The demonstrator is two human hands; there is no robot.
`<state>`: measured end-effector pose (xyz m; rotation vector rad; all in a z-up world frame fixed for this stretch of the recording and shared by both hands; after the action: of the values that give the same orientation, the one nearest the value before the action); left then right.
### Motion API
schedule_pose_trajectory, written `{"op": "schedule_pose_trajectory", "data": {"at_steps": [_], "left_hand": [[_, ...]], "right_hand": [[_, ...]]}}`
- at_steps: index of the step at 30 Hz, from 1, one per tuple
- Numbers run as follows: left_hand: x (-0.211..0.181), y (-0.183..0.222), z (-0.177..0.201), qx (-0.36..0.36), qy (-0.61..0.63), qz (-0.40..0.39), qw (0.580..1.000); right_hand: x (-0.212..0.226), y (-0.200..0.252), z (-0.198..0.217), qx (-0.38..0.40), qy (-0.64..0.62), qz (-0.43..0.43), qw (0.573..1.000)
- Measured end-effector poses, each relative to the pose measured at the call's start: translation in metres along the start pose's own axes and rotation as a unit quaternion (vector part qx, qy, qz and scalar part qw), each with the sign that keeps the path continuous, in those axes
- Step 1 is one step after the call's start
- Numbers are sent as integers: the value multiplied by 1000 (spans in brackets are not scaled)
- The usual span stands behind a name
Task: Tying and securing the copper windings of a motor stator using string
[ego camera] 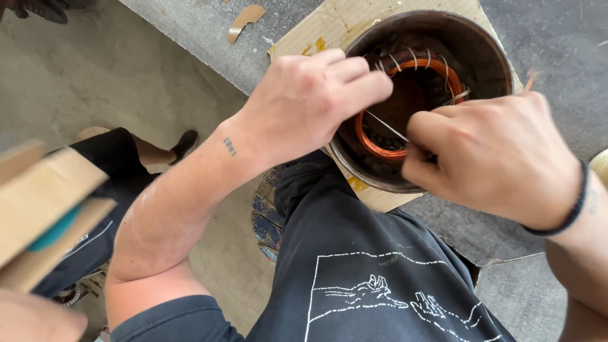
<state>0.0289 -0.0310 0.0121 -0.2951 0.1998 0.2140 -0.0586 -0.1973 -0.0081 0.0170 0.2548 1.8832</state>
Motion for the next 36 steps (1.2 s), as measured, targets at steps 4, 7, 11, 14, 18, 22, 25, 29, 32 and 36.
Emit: {"op": "schedule_pose_trajectory", "data": {"at_steps": [4,7,11,14,18,22,25,29,32,36], "left_hand": [[-1,2,-1,16,-36,23,999],[-3,3,2,-1,-51,36,998],[-7,3,6,-18,-64,39,997],[-7,2,4,-39,-60,48,996],[-2,-1,-6,-15,-3,76,997],[-10,-16,-8,11,-28,29,999],[-15,-26,-18,-25,-73,-25,997],[-9,-17,5,-8,45,-20,999],[-9,-9,31,-48,163,-15,985],[-2,5,31,-9,-21,57,998]], "right_hand": [[-4,11,2,-1,26,5,1000],[-1,22,6,-65,11,30,997],[-4,27,4,-127,-14,5,992],[-9,27,1,-111,17,-48,993],[-6,22,2,-83,78,-46,992],[-6,9,12,-105,62,-47,991],[-2,-2,-1,-202,33,-63,977],[1,-8,2,-177,29,-76,981],[9,-15,12,-190,47,-58,979],[21,-24,19,-223,36,-21,974]]}}
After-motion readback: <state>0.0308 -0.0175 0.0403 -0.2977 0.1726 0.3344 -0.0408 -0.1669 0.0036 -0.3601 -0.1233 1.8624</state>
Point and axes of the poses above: each hand's wrist, its own y-axis away from the middle knuckle, its own z-axis out of the back of the hand, x = y × z, the point moved 5 cm from there along -y, towards the middle knuckle, and after that the axes turned 9 degrees about y, right-handed, at the moved point
